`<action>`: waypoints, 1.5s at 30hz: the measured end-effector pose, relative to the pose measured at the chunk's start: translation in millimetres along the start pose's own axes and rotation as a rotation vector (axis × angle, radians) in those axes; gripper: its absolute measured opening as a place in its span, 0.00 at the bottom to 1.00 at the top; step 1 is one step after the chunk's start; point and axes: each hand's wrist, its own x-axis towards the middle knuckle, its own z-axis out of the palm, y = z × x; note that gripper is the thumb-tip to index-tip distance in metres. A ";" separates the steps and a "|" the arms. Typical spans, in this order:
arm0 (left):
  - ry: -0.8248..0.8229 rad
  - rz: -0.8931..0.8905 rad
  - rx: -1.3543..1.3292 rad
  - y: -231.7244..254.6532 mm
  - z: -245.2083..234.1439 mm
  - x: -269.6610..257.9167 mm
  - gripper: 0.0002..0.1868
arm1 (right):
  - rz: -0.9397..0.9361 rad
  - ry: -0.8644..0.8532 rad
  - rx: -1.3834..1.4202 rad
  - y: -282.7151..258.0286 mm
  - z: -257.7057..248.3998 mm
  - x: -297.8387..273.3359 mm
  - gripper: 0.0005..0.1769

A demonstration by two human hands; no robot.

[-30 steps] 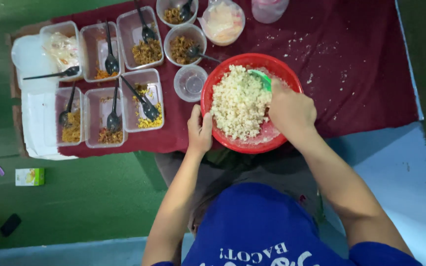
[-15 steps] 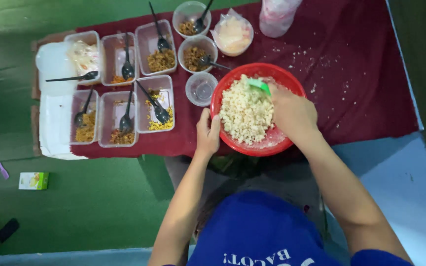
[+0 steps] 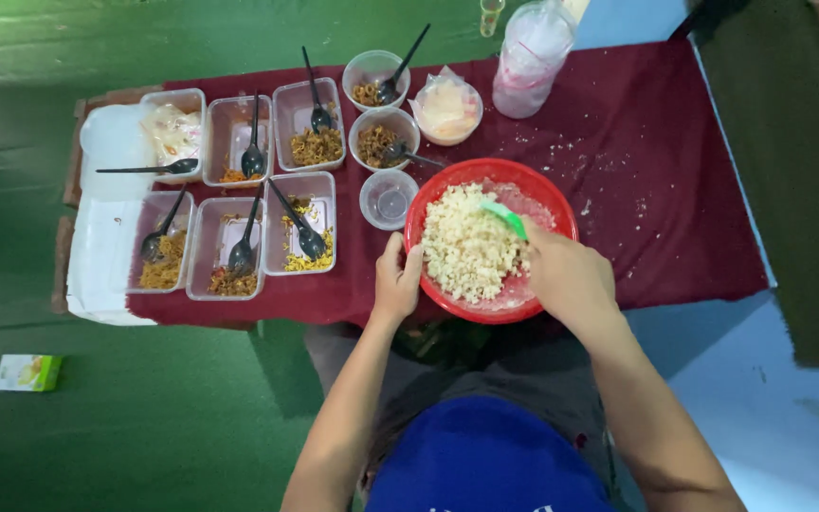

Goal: Mix ingredients in a bowl and portion them into a small container using a spatula

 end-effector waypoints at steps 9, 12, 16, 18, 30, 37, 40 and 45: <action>-0.001 -0.045 0.003 -1.5 0.7 -2.3 0.10 | 0.043 -0.109 -0.078 2.3 35.3 13.8 0.34; -0.001 -0.040 -0.001 -8.9 -0.2 -0.9 0.10 | 0.037 -0.086 0.003 4.6 33.8 16.7 0.32; -0.003 -0.061 -0.008 -2.8 0.6 -2.0 0.10 | 0.104 -0.088 0.082 0.5 15.1 10.6 0.35; 0.000 -0.055 0.007 -1.7 0.4 -1.2 0.09 | 0.149 -0.085 0.046 -12.2 4.5 5.0 0.37; -0.038 -0.053 -0.010 -5.5 -1.1 -0.5 0.10 | 0.172 0.103 0.147 9.9 21.1 5.4 0.31; -0.047 -0.055 -0.022 -19.9 -1.3 -1.7 0.10 | 0.086 0.184 -0.092 12.5 53.3 11.5 0.34; -0.056 -0.049 -0.019 -8.3 -4.0 0.3 0.10 | 0.141 0.189 0.016 8.1 53.8 10.8 0.30; -0.048 -0.046 -0.028 -22.6 -3.2 -4.0 0.12 | 0.117 0.205 -0.057 2.2 47.7 6.3 0.33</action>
